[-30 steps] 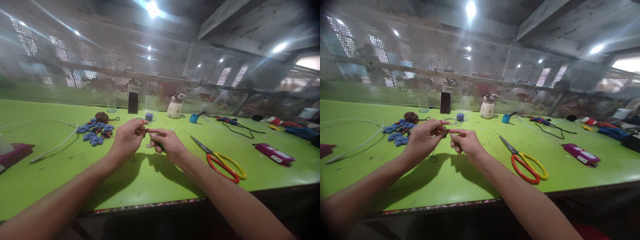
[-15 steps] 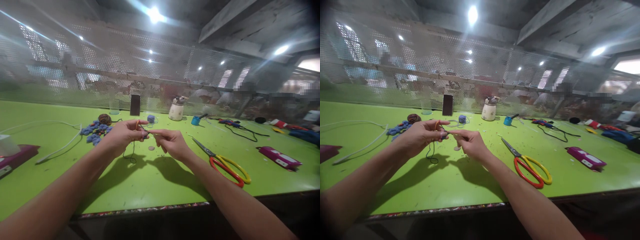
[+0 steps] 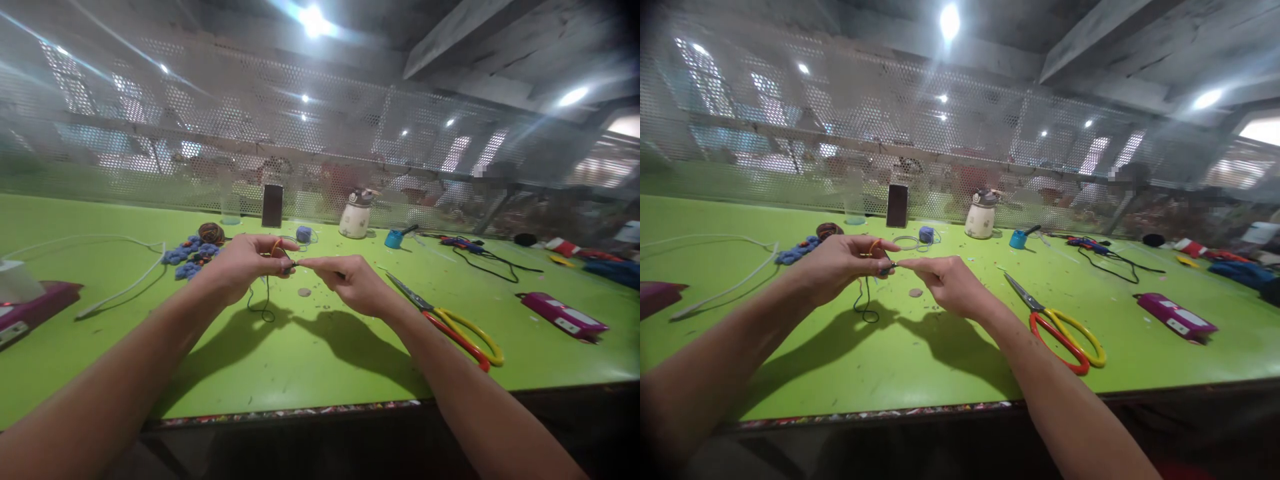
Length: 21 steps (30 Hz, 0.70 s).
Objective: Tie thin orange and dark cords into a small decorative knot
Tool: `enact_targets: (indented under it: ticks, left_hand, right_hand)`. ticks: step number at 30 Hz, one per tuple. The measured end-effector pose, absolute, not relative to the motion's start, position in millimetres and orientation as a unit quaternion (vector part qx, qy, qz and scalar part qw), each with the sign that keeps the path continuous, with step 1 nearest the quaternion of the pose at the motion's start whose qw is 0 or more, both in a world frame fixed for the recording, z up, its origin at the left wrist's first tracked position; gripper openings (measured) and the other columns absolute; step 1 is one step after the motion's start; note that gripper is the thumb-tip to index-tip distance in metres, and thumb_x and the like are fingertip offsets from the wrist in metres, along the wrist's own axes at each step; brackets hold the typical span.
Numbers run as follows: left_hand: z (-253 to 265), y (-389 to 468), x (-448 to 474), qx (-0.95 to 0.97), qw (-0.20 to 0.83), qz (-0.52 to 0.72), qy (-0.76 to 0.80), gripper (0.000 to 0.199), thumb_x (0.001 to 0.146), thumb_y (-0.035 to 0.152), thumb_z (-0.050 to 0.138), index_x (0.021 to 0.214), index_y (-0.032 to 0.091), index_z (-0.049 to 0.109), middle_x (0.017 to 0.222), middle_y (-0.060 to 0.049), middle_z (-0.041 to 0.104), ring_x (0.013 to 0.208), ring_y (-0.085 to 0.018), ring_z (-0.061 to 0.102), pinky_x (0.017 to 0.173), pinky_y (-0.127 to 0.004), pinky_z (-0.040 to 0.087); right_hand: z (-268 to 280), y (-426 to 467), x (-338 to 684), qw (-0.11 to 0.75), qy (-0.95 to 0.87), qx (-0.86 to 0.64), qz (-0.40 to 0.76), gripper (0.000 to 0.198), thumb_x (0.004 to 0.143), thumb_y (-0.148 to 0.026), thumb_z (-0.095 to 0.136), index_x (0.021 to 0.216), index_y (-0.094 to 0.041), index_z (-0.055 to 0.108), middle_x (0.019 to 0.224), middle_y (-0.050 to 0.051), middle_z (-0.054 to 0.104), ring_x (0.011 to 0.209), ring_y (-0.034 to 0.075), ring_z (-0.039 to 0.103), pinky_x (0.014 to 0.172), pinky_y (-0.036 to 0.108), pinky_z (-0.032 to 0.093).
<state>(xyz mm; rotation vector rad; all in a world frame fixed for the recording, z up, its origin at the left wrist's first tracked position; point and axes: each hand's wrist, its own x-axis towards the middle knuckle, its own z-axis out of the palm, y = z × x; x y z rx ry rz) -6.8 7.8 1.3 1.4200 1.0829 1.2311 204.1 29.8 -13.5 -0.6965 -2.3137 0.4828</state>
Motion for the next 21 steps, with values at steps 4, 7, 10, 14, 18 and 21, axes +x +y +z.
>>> enact_targets:
  ticks: [4, 7, 10, 14, 18, 21]
  left_hand:
    - [2.5, 7.5, -8.0, 0.56, 0.522, 0.49, 0.417, 0.024, 0.062, 0.011, 0.077, 0.085, 0.015, 0.075, 0.065, -0.002, 0.067, 0.065, -0.014, 0.06, 0.07, -0.031, 0.043]
    - [1.8, 7.2, -8.2, 0.562, 0.54, 0.478, 0.405, 0.024, 0.064, 0.011, 0.076, 0.088, 0.016, 0.075, 0.067, -0.002, 0.067, 0.068, -0.015, 0.06, 0.073, -0.032, 0.043]
    - [-0.8, 8.6, -8.4, 0.581, 0.522, 0.48, 0.4, 0.025, 0.063, 0.013, 0.077, 0.088, 0.017, 0.075, 0.067, 0.0, 0.065, 0.067, -0.014, 0.06, 0.073, -0.032, 0.043]
    - [-2.7, 10.7, -7.9, 0.577, 0.532, 0.48, 0.393, 0.025, 0.064, 0.012, 0.076, 0.089, 0.017, 0.075, 0.067, 0.0, 0.064, 0.067, -0.014, 0.06, 0.075, -0.033, 0.043]
    - [-1.2, 10.1, -7.3, 0.563, 0.544, 0.483, 0.392, 0.023, 0.065, 0.012, 0.076, 0.088, 0.017, 0.076, 0.067, -0.001, 0.065, 0.067, -0.014, 0.06, 0.075, -0.033, 0.044]
    - [-0.5, 9.3, -6.5, 0.558, 0.551, 0.483, 0.39, 0.024, 0.065, 0.012, 0.076, 0.088, 0.016, 0.076, 0.068, -0.002, 0.066, 0.067, -0.014, 0.059, 0.075, -0.033, 0.044]
  right_hand:
    - [-13.8, 29.9, 204.3, 0.357, -0.854, -0.248, 0.286, 0.037, 0.085, -0.014, 0.05, 0.116, -0.018, 0.07, 0.063, -0.002, 0.058, 0.052, 0.008, 0.037, 0.054, 0.024, 0.037]
    - [-16.7, 32.0, 202.6, 0.38, -0.814, -0.223, 0.379, 0.036, 0.082, -0.016, 0.053, 0.114, -0.021, 0.071, 0.056, -0.006, 0.043, 0.051, 0.008, 0.033, 0.05, 0.024, 0.035]
    - [-19.6, 33.7, 200.3, 0.388, -0.779, -0.213, 0.443, 0.035, 0.081, -0.017, 0.056, 0.112, -0.02, 0.071, 0.053, -0.008, 0.036, 0.048, 0.007, 0.03, 0.046, 0.022, 0.031]
    - [-20.0, 32.1, 197.7, 0.396, -0.744, -0.223, 0.489, 0.033, 0.08, -0.018, 0.059, 0.111, -0.018, 0.071, 0.05, -0.008, 0.037, 0.046, 0.006, 0.03, 0.043, 0.021, 0.025]
    - [-17.8, 29.1, 196.5, 0.39, -0.725, -0.251, 0.51, 0.034, 0.082, -0.021, 0.06, 0.113, -0.015, 0.07, 0.046, -0.009, 0.039, 0.041, 0.005, 0.027, 0.041, 0.021, 0.021]
    - [-17.9, 28.7, 196.0, 0.389, -0.708, -0.259, 0.53, 0.036, 0.081, -0.023, 0.062, 0.115, -0.015, 0.068, 0.046, -0.009, 0.041, 0.04, 0.004, 0.027, 0.04, 0.021, 0.02]
